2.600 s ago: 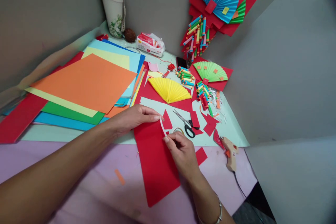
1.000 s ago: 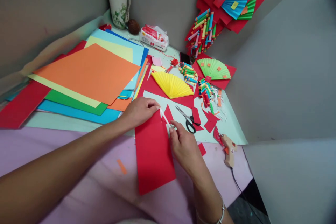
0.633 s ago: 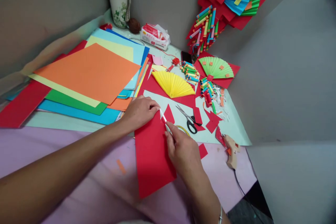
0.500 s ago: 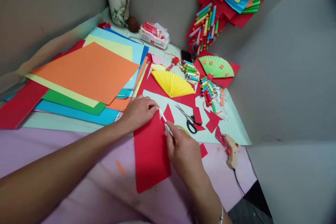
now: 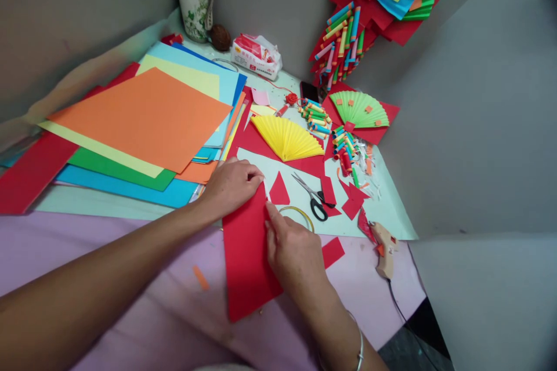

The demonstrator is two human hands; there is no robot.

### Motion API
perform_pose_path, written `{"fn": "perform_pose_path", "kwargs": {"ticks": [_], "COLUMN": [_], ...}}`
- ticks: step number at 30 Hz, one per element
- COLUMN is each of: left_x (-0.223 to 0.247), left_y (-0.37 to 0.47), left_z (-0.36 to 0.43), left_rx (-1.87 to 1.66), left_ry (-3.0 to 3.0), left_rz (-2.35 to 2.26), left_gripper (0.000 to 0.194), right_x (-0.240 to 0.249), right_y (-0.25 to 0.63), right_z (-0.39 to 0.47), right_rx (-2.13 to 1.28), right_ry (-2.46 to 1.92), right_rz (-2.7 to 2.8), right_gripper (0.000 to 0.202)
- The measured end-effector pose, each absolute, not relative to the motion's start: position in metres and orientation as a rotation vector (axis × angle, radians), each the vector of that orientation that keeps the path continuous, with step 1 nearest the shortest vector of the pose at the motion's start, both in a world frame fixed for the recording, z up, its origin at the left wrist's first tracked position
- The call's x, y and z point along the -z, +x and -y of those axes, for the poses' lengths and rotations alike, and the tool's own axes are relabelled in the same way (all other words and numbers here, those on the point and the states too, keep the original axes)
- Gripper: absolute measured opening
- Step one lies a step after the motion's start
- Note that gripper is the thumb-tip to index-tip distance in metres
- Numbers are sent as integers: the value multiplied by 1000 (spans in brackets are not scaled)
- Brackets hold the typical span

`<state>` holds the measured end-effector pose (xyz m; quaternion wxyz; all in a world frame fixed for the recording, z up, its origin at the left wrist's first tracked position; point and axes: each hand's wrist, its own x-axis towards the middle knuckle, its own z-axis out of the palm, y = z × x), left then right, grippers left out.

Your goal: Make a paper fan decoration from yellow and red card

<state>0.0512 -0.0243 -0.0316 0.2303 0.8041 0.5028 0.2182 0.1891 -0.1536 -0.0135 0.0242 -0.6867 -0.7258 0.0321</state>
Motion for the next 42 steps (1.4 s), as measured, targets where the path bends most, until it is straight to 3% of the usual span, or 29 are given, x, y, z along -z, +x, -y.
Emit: {"fn": "perform_pose_path", "kwargs": {"ticks": [42], "left_x": [30], "left_y": [51], "left_z": [23], "left_rx": [-597], "left_ry": [2151], "left_rz": [-1370], "left_gripper": [34], "right_x": [22], "right_y": [187], "right_z": [151], "right_rx": [-187], "right_ry": [-2127], "right_rz": [2215], "right_gripper": [46]}}
